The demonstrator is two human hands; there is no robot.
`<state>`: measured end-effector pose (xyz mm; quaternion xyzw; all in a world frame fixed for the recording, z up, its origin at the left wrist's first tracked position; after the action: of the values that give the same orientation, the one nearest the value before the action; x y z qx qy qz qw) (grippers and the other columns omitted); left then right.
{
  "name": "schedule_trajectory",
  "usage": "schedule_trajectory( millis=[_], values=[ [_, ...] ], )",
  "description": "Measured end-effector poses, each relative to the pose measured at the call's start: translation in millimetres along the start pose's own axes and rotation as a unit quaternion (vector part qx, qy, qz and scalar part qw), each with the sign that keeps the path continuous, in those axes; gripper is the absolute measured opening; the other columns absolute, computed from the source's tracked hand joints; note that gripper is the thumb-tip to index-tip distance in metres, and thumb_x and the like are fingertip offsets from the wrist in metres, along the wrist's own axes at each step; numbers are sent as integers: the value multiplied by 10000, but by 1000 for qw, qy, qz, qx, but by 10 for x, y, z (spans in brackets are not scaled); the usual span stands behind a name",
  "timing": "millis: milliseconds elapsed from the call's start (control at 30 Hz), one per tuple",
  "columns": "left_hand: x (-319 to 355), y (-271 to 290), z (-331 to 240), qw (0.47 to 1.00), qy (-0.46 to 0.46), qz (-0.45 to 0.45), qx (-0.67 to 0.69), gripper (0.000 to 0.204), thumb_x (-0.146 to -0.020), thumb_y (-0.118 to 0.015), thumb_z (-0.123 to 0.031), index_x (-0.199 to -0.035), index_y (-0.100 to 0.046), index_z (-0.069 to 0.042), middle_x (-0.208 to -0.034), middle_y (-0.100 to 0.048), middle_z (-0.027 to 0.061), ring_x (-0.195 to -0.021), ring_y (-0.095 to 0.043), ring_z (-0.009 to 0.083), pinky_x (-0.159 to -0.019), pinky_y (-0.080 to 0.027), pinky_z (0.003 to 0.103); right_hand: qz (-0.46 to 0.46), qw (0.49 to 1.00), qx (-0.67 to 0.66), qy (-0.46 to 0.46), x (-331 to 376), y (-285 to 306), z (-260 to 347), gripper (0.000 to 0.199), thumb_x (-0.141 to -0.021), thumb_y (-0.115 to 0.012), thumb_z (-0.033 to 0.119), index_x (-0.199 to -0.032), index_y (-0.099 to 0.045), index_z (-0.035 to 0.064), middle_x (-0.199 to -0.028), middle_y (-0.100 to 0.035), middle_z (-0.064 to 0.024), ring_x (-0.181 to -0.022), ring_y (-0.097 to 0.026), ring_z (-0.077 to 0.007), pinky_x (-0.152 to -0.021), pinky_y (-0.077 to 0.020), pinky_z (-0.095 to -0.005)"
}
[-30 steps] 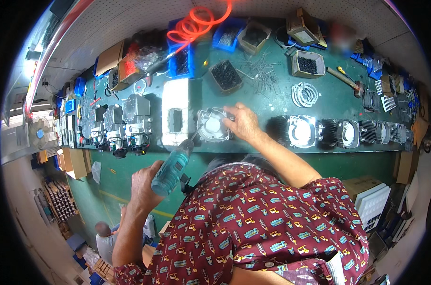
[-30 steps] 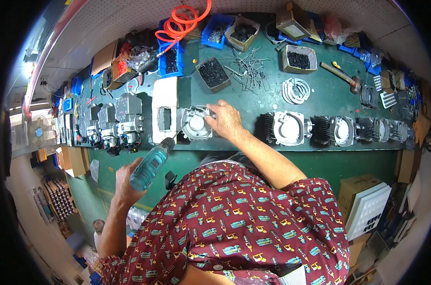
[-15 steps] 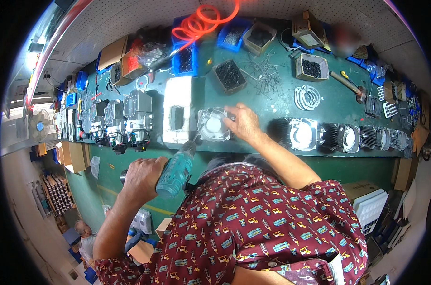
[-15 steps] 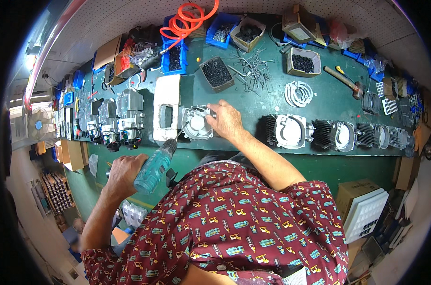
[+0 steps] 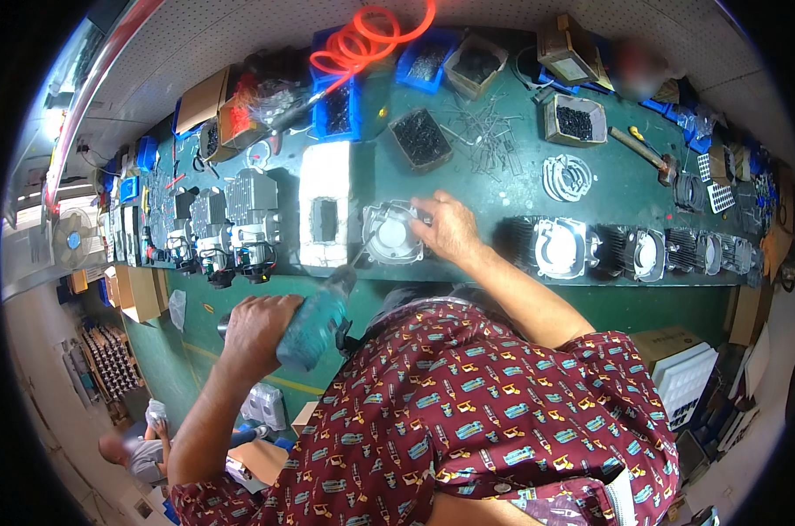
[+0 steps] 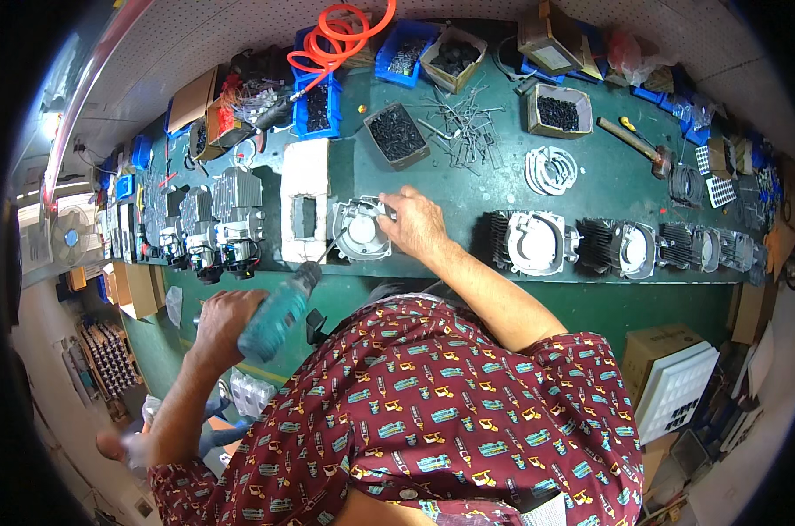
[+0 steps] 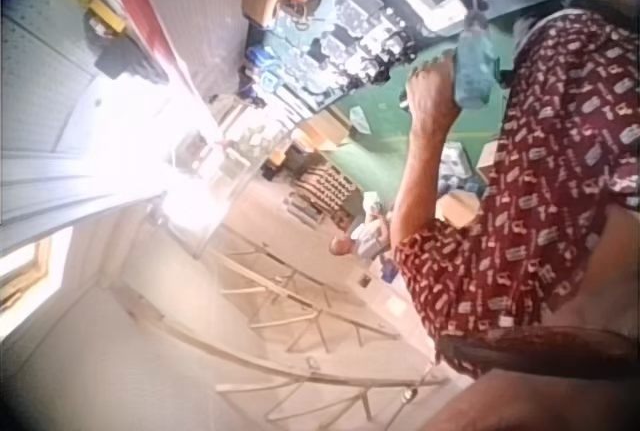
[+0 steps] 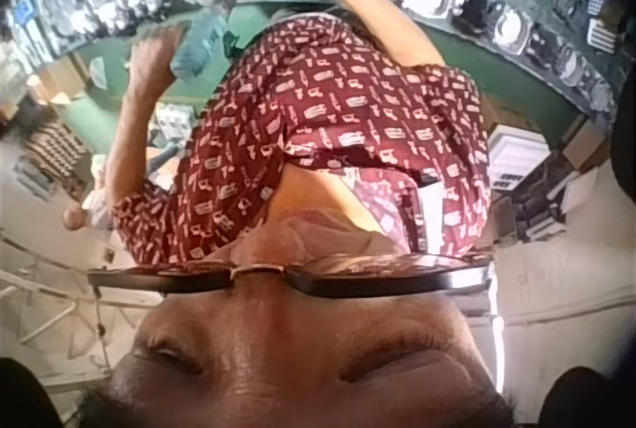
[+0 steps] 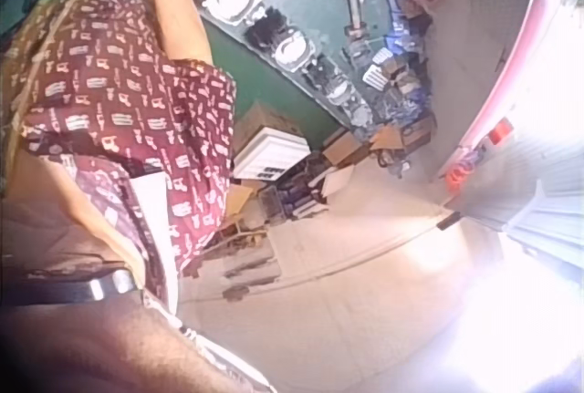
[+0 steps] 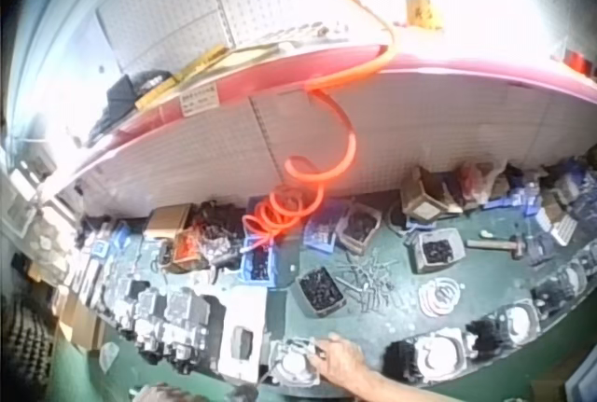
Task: The person uses a cordless drill to fasten screws into metal components on a workbench. They repeatedly pick up screws, align them with the drill bit, and drive them into the parts, moving between several units on the table.
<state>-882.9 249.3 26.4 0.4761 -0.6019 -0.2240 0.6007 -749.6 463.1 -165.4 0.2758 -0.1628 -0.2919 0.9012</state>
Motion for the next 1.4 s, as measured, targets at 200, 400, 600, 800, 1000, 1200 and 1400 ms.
schedule_trajectory(
  millis=[200, 400, 600, 800, 1000, 1200, 1400],
  values=[
    [-303, 203, 281, 963, 59, -16, 262, 247, -828, -765, -157, -1024, -664, -46, -778, -657, 18, -699, -589, 128, -678, -514, 308, 8, 1000, 9, 4, -21, -28, -11, 414, -807, -708, 259, -1186, -708, 91, -996, -626, -155, -909, -660, -355, -813, -541, -459],
    [-494, 310, 308, 957, 58, 12, 285, 268, -859, -741, -133, -1104, -677, -45, -858, -659, 16, -774, -589, 113, -735, -520, 301, -5, 1000, 19, 6, -9, -40, -12, 422, -804, -699, 273, -1194, -707, 111, -987, -619, -151, -928, -651, -356, -819, -538, -464],
    [-474, 273, 333, 973, 55, 16, 222, 258, -815, -720, -154, -1046, -676, -47, -874, -684, 111, -802, -655, 235, -767, -537, 363, 18, 1000, 4, -14, -36, -91, -45, 432, -797, -706, 271, -1198, -705, 112, -1012, -616, -160, -943, -647, -364, -829, -536, -472],
    [-437, 244, 274, 964, 64, -11, 258, 254, -822, -733, -145, -1042, -668, -35, -858, -668, 67, -784, -615, 183, -746, -525, 340, -22, 1000, 15, -4, -1, -96, -53, 444, -786, -705, 274, -1200, -708, 117, -1059, -621, -179, -961, -646, -381, -845, -536, -475],
    [-328, 218, 264, 949, 105, -23, 296, 304, -797, -740, -198, -1048, -676, -39, -907, -706, 153, -853, -689, 318, -783, -535, 401, -18, 1000, 4, -11, 41, -91, -36, 446, -786, -709, 292, -1199, -711, 121, -1087, -621, -197, -956, -646, -392, -844, -537, -479],
    [-113, 286, 186, 959, 124, -43, 253, 292, -805, -767, -222, -1024, -691, -45, -849, -700, 152, -786, -678, 295, -752, -532, 388, 26, 996, -76, -35, -37, -74, -161, 465, -803, -765, 296, -1207, -699, 76, -949, -650, -176, -838, -664, -299, -784, -545, -408],
    [43, 247, 263, 913, 105, -100, 381, 395, -839, -768, -155, -1193, -649, -26, -1015, -721, 77, -897, -661, 157, -788, -528, 340, 27, 872, -454, -181, 26, 148, -570, 301, -925, -526, -34, -1209, -621, -65, -1084, -698, -158, -902, -694, -198, -790, -580, -301]
  ],
)
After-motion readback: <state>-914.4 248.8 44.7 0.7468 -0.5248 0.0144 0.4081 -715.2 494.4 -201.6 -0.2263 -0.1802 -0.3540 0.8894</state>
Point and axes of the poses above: each hand's wrist, its own x-axis away from the middle knuckle, its own y-axis out of the back of the hand, z = x × y, the point moved 8 cm from there along -x, towards the middle knuckle
